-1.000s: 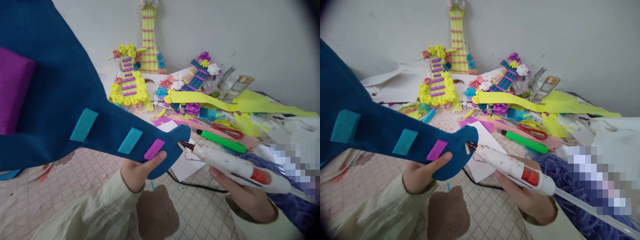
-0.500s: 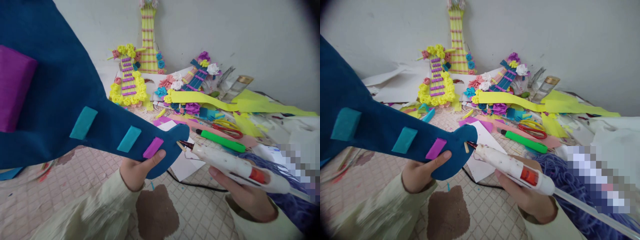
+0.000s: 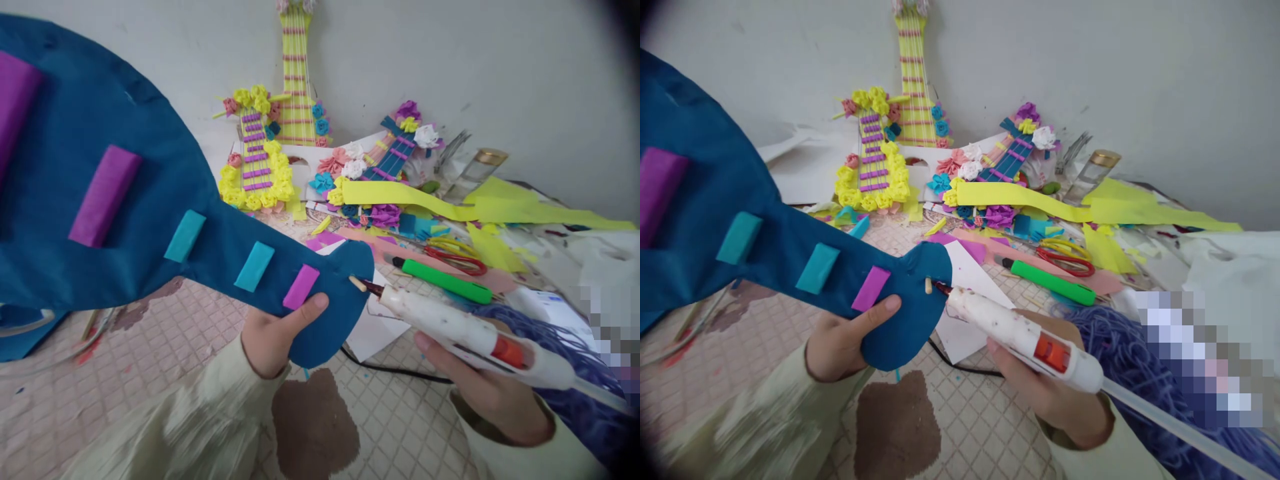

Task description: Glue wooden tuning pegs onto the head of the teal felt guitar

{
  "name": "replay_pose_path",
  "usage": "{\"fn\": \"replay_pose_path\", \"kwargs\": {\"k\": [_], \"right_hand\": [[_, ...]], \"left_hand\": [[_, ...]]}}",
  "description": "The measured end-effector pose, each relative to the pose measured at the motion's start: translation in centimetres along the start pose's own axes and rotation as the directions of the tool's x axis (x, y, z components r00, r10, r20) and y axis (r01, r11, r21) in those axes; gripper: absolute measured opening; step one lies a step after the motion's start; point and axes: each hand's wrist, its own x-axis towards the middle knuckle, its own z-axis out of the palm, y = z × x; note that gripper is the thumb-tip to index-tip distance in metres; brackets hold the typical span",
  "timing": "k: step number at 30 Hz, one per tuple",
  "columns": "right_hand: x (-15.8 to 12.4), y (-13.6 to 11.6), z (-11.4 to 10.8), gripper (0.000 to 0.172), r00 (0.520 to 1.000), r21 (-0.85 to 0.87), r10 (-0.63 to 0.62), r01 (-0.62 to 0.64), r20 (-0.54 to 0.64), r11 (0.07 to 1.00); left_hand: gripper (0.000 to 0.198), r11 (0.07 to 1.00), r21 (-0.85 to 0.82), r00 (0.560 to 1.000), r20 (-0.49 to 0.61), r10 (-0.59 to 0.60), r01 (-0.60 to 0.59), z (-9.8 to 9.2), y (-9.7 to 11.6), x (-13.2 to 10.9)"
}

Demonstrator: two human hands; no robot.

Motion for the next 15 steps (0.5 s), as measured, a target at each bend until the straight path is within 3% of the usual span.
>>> {"fn": "replay_pose_path", "kwargs": {"k": [4, 9, 15], "right_hand": [[0.04, -0.08, 0.04, 0.016, 1.000, -0.014, -0.002, 0.003, 0.013, 1.000], [-0.12, -0.38, 0.33, 0.020, 1.000, -0.149, -0.002, 0.005, 0.026, 0.989], [-0.80, -0.68, 0.73, 0.015, 0.998, -0.237, -0.059, 0.058, 0.004, 0.970]], "left_hand": [[0.066, 0.992, -0.080, 0.993, -0.063, -0.102, 0.096, 0.31, 0.24, 0.01], [0.061, 0.982, -0.069, 0.970, -0.155, -0.187, 0.178, 0.38, 0.62, 0.00], [0.050, 0.988, 0.144, 0.959, -0.285, -0.009, 0.052, 0.43, -0.03, -0.49]]}}
